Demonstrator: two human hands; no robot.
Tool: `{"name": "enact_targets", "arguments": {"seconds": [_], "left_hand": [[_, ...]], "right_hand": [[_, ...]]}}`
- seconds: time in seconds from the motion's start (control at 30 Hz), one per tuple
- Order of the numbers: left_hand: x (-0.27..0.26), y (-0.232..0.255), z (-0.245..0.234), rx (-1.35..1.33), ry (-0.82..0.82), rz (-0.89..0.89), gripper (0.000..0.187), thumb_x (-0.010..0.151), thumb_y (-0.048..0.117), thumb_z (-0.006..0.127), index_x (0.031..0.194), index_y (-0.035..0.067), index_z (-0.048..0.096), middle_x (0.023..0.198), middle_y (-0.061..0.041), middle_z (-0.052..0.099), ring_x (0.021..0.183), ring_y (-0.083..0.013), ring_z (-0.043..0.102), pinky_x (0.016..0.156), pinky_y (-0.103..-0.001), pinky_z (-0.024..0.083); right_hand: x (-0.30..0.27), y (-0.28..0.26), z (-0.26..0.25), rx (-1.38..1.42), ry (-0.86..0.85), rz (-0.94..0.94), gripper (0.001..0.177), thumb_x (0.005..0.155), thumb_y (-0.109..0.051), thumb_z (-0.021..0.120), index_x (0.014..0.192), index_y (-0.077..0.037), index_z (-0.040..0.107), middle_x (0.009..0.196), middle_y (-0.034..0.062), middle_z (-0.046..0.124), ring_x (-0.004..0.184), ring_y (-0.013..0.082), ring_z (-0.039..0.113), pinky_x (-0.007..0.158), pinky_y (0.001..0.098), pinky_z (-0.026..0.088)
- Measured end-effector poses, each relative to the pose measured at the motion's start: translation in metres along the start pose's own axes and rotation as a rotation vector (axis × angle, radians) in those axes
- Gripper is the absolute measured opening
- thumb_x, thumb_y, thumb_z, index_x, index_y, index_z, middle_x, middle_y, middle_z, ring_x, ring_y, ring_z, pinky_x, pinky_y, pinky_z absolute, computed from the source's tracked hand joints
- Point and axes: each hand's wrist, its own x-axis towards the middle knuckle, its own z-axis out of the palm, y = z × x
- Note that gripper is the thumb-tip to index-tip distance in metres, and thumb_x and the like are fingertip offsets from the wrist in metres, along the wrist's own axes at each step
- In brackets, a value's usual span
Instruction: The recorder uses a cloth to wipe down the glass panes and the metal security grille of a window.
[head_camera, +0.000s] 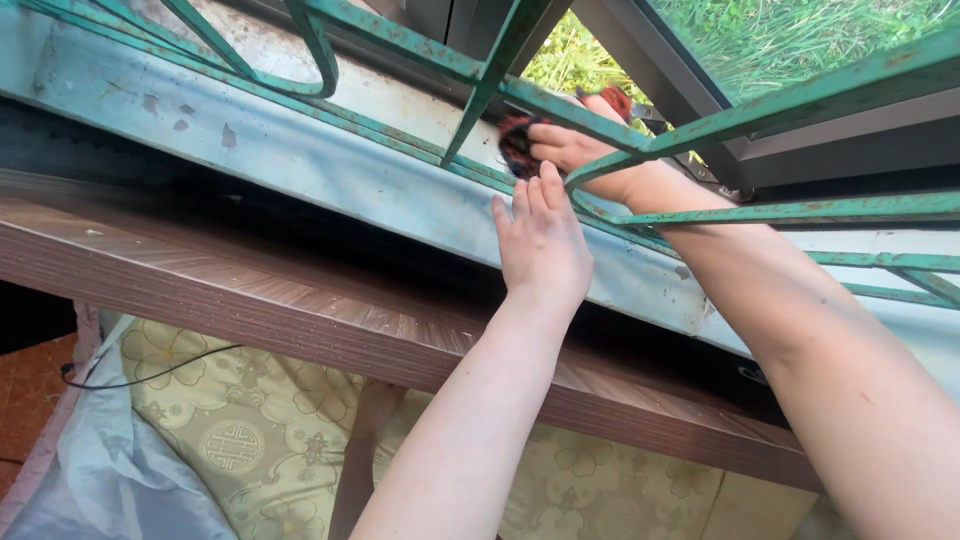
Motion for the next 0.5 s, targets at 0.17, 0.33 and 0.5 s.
{"name": "enact_targets", "arguments": {"seconds": [0.17,0.33,0.5], "left_hand": [[-0.003,-0.004,0.008,-0.024,0.052,0.010,0.079,0.083,0.015,0.067,0.151,-0.001,0.030,0.142,-0.018,0.052,0.141,-0.0315,0.043,0.119,-0.057,0.024],[-0.006,-0.003,0.003,-0.026,0.030,0.029,0.080,0.080,0.013,0.068,0.150,-0.001,0.031,0.142,-0.018,0.052,0.140,-0.0318,0.043,0.119,-0.056,0.024],[-0.006,-0.006,0.015,-0.043,0.106,0.055,0.072,0.085,0.011,0.067,0.149,-0.001,0.035,0.143,-0.018,0.053,0.141,-0.0324,0.044,0.120,-0.057,0.027]], "right_hand": [[-0.048,-0.022,-0.002,0.057,0.008,0.317,0.011,0.083,-0.019,0.072,0.092,-0.024,0.077,0.118,-0.0107,0.072,0.111,0.0258,0.061,0.092,0.0463,0.046],[-0.071,-0.027,-0.014,0.065,-0.254,0.621,0.034,0.071,-0.020,0.076,0.104,-0.029,0.082,0.104,0.0055,0.073,0.107,0.0315,0.060,0.090,0.0462,0.047],[-0.104,-0.021,-0.015,0.070,-0.696,1.008,0.019,0.085,-0.025,0.073,0.099,-0.021,0.086,0.102,0.0095,0.079,0.119,0.0334,0.061,0.094,0.0488,0.050]]}}
